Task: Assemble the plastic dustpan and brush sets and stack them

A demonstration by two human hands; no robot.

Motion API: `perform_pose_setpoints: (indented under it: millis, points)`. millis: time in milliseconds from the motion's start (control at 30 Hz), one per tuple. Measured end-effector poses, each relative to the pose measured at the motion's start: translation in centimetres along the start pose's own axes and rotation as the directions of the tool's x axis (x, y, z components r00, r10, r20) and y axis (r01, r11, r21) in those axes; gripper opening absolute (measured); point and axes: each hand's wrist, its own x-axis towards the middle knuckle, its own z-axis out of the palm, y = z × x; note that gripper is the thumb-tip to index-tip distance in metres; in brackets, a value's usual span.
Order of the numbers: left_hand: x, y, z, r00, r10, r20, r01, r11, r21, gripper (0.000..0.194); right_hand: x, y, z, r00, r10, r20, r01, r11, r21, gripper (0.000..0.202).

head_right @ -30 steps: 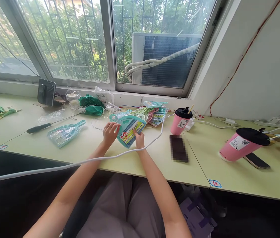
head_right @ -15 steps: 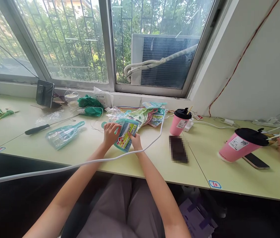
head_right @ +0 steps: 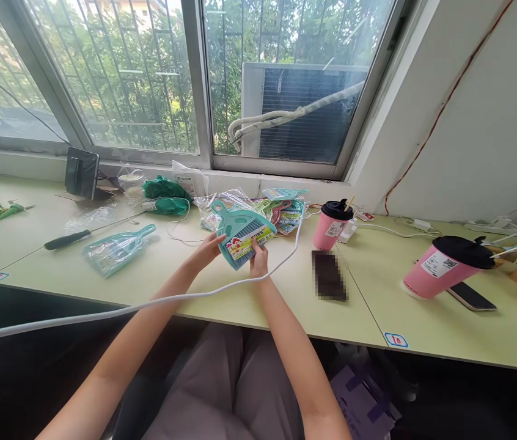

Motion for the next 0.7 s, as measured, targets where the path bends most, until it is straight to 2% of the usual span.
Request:
perform_pose_setpoints:
  millis: [67,167,300,467,567,700]
  points:
    - [-0.2,-0.2,0.5,0.999,0.011,0.033,-0.007,0.991,-0.135,0.06,0.0,0.0,0.0,1.0,0.007,-0.001,-0.007,0.998,0.056,0.03]
    - [-0.1,-0.5,0.7,0.999,0.023,-0.045,-0.035,0.962,-0.271,0.056,0.1,-0.1,0.0,0.999,0.013,0.034,-0.017,0.992,0.127,0.028]
    - [0.6,-0.9,0.0,0.992,0.002,-0.128,-0.044,0.945,-0.324,0.04,0.1,-0.1,-0.1,0.997,0.0,0.078,-0.013,0.986,0.167,0.03]
    - [0.6,-0.8,-0.2,0.988,-0.033,-0.149,-0.013,0.955,-0.295,0.034,-0.1,-0.4,0.0,0.998,-0.016,0.068,0.001,0.979,0.204,0.032]
    - [0.2,-0.3,0.2,0.992,-0.008,-0.127,-0.019,0.978,-0.209,0.042,-0.2,-0.6,0.1,0.999,-0.017,0.04,0.008,0.975,0.222,0.033]
    - [-0.2,0.2,0.9,0.985,0.022,-0.174,-0.029,0.999,-0.042,0.057,0.0,-0.7,0.1,0.999,-0.013,0.037,0.004,0.972,0.234,0.031]
